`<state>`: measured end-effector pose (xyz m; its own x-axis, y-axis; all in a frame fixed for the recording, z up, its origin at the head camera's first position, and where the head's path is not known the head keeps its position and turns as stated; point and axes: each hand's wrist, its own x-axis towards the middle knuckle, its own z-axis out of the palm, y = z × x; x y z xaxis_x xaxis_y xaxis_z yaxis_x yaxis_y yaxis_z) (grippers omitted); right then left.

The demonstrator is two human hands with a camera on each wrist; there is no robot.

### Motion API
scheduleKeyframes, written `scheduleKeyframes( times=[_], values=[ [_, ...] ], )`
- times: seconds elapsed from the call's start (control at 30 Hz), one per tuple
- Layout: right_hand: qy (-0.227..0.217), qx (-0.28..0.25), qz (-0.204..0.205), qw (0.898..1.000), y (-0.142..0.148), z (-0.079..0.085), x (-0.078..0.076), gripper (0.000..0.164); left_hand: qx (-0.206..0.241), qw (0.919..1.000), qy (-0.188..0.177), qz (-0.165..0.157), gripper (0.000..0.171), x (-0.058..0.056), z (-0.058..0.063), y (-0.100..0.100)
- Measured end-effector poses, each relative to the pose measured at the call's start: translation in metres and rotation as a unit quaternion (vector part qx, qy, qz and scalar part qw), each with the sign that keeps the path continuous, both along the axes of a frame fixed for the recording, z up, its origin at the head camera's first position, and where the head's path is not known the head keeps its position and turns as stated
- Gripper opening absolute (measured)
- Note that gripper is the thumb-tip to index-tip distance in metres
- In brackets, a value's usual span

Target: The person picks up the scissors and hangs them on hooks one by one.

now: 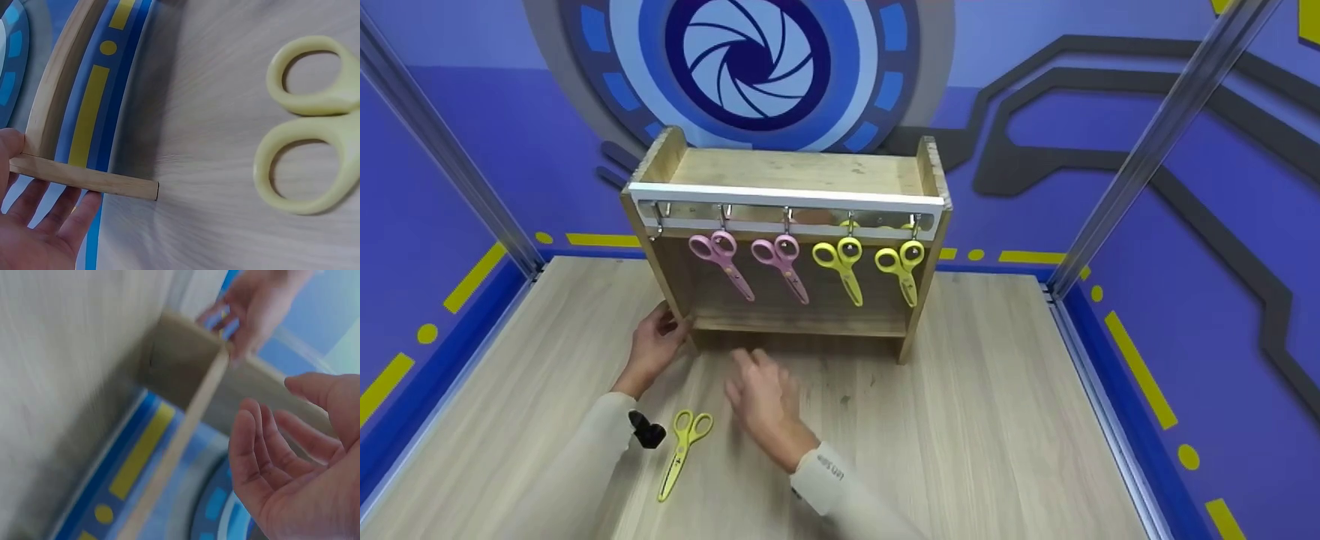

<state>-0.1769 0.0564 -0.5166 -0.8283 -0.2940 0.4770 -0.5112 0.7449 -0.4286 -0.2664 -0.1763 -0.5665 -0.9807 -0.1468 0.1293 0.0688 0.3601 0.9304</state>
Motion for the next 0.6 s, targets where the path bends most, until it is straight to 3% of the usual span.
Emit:
scheduleKeyframes(
  times=[0.27, 0.47, 0.6],
  values=[
    [-0.067, 0.068, 0.06, 0.994, -0.029, -0.038, 0.029, 0.023, -0.015, 0.9999, 0.004, 0.006, 0.053, -0.001, -0.001, 0.0],
    [-0.086, 0.101, 0.074, 0.988, -0.048, -0.058, 0.039, 0.029, -0.018, 0.9998, -0.003, 0.007, 0.053, -0.001, -0.001, 0.0],
    [-0.109, 0.121, 0.086, 0.983, -0.056, -0.066, 0.042, 0.031, -0.011, 0.9998, 0.016, 0.006, 0.05, 0.0, -0.001, 0.001]
  ],
)
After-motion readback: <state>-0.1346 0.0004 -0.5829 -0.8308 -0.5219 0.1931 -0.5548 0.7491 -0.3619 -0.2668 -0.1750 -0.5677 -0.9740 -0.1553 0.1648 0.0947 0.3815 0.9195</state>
